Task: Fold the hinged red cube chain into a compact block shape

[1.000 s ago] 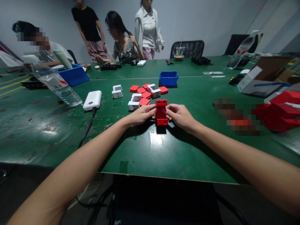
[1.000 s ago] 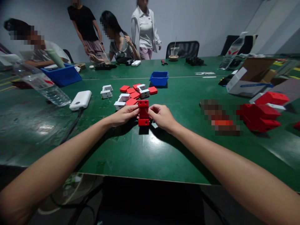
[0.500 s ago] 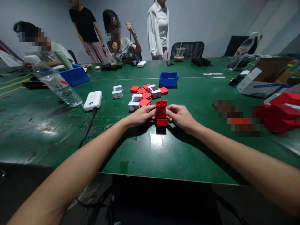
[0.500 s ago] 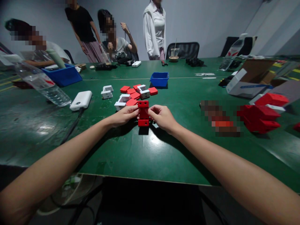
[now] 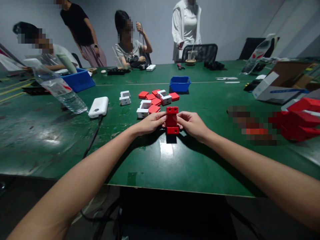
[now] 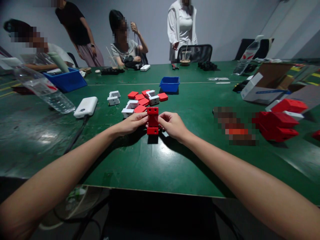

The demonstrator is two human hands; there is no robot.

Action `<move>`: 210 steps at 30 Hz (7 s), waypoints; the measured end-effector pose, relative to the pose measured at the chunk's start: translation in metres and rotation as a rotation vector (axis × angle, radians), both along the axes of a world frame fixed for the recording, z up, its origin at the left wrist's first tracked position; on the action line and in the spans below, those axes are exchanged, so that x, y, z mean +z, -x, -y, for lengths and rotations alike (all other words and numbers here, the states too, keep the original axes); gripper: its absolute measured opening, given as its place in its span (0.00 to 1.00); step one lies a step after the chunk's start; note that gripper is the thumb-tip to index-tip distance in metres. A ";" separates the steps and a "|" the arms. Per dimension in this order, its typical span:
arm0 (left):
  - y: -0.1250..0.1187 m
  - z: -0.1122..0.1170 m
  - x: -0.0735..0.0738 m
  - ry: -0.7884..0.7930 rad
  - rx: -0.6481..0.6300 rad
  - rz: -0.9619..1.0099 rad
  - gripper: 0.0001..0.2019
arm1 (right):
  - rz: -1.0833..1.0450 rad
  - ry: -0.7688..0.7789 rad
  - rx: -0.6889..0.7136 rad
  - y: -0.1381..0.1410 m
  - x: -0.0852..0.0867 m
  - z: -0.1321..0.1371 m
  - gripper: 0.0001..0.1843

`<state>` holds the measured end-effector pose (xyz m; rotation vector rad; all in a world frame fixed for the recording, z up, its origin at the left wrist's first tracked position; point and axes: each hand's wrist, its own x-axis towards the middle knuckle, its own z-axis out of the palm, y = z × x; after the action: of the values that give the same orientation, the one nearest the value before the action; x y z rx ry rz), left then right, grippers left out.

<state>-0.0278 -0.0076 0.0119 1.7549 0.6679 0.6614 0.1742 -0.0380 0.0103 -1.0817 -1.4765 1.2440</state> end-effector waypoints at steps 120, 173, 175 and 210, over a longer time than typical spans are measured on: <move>0.000 -0.004 -0.008 -0.071 -0.003 -0.001 0.28 | 0.019 0.003 0.032 -0.001 -0.003 -0.003 0.32; 0.000 -0.002 -0.005 -0.164 0.029 -0.065 0.26 | 0.032 -0.028 0.060 -0.002 -0.005 -0.006 0.29; 0.000 -0.001 -0.004 -0.172 0.035 -0.070 0.25 | 0.031 -0.030 0.060 -0.002 -0.005 -0.005 0.28; -0.003 0.001 -0.006 -0.118 0.033 0.001 0.28 | -0.096 0.012 0.074 -0.002 -0.007 -0.005 0.25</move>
<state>-0.0244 -0.0087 0.0058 1.8548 0.6703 0.7375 0.1761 -0.0331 0.0030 -0.9691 -1.4497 1.3393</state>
